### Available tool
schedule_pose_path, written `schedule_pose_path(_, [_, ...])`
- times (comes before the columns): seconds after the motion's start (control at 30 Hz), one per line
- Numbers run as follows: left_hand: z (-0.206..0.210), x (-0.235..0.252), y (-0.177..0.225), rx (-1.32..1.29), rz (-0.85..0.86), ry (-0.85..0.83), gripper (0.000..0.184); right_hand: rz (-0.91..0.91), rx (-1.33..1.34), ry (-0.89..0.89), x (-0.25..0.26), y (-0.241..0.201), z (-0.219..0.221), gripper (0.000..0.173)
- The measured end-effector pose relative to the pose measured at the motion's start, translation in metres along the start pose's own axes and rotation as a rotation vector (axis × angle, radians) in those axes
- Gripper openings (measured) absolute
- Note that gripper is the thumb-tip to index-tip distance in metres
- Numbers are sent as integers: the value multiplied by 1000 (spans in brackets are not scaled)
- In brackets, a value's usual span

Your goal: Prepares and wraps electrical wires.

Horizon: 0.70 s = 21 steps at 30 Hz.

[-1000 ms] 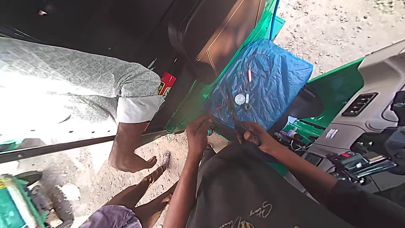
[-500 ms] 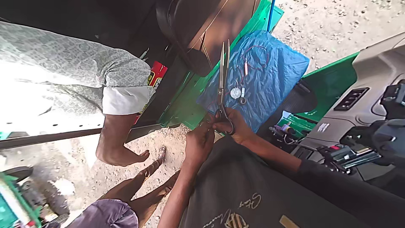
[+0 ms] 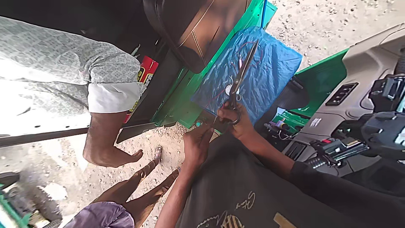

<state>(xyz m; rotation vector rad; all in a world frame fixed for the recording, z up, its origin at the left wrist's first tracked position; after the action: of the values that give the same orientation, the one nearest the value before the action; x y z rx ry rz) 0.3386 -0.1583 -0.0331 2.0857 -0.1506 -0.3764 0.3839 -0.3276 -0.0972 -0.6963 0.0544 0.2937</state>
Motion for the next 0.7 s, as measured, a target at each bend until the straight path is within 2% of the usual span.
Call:
schedule_pose_path(0.1, [-7,-12,-8,-101,-18,34,20,-159,-136,168,23,-44,-50,22])
schedule_pose_path(0.17, [-12,-18,-11,-144,-28,69,20,-262,-330,266,29,-75,-91,24])
schedule_pose_path(0.27, [-14,-15,-11,-205,-21,81,21,-278,-620,322,18,-108,-120,31])
schedule_pose_path(0.37, [-17,-2,-13,-454,-12,86,21,-183,-877,231,-4,-104,-115,30])
schedule_pose_path(0.5, [-29,10,-17,-639,-31,149,19,-49,-1165,98,-37,-58,-82,47])
schedule_pose_path(0.6, [-34,15,-11,-682,-60,235,19,-144,-1273,-72,-54,-31,-51,61])
schedule_pose_path(0.7, [-36,18,-7,-724,-61,324,19,-248,-1310,-134,-60,-16,-35,62])
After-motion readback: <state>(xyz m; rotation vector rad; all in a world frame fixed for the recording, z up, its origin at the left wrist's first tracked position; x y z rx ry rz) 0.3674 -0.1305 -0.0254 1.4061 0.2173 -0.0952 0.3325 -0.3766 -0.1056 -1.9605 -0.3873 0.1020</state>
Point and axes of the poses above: each hand's wrist, its own x-axis towards the middle knuckle, its own z-axis out of the palm, y = z × x, the point moved 6 cm from there along x, towards the middle knuckle, and after that the axes turned 12 degrees about -y, right-handed, at the moved point
